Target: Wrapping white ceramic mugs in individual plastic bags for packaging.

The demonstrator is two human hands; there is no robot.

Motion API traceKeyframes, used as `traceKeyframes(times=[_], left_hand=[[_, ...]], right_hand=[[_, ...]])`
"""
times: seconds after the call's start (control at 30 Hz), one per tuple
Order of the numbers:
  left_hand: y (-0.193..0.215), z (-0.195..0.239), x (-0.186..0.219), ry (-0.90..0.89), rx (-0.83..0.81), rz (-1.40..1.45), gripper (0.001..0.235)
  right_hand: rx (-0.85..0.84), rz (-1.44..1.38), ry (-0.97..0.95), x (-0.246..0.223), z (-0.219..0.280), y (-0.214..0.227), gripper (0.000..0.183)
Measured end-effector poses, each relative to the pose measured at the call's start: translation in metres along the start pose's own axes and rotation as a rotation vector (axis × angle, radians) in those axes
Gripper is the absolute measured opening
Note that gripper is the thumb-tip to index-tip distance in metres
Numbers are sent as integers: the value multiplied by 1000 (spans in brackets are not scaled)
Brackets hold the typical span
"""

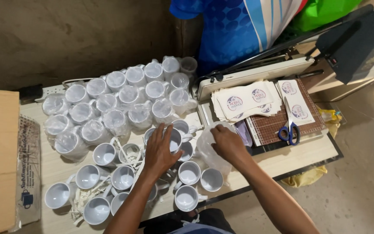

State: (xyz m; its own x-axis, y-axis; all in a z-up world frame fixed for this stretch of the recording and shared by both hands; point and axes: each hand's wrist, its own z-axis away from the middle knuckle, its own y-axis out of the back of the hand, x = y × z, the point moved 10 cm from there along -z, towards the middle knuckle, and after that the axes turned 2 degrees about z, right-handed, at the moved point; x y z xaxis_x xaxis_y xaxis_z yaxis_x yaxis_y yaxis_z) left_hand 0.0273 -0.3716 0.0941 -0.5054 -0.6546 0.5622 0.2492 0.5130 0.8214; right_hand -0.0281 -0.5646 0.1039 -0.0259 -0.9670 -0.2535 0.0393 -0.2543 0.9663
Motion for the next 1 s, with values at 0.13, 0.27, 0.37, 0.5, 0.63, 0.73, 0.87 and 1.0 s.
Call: traceKeyframes(times=[0.13, 0.27, 0.37, 0.5, 0.63, 0.73, 0.87, 1.0], left_hand=[[13, 10, 24, -37, 133, -40, 101], [-28, 31, 53, -113, 29, 109, 61], [-55, 44, 97, -251, -71, 185, 47], [-69, 48, 112, -263, -85, 227, 53], [-92, 51, 104, -248, -154, 222, 51], [-93, 52, 103, -196, -234, 264, 52], [-40, 40, 90, 33, 32, 582, 71], [25, 34, 83, -99, 435, 765, 96]], right_hand=[[-54, 108, 24, 24, -15, -46, 35], [-179, 14, -23, 31, -13, -40, 14], [-197, -190, -41, 33, 4, -11, 17], [-41, -555, 45, 49, 17, 21, 20], [11, -630, -92, 71, 20, 37, 18], [48, -682, -245, 87, 25, 49, 17], [188, -953, -190, 81, 32, 67, 14], [148, -1177, -106, 43, 28, 67, 12]])
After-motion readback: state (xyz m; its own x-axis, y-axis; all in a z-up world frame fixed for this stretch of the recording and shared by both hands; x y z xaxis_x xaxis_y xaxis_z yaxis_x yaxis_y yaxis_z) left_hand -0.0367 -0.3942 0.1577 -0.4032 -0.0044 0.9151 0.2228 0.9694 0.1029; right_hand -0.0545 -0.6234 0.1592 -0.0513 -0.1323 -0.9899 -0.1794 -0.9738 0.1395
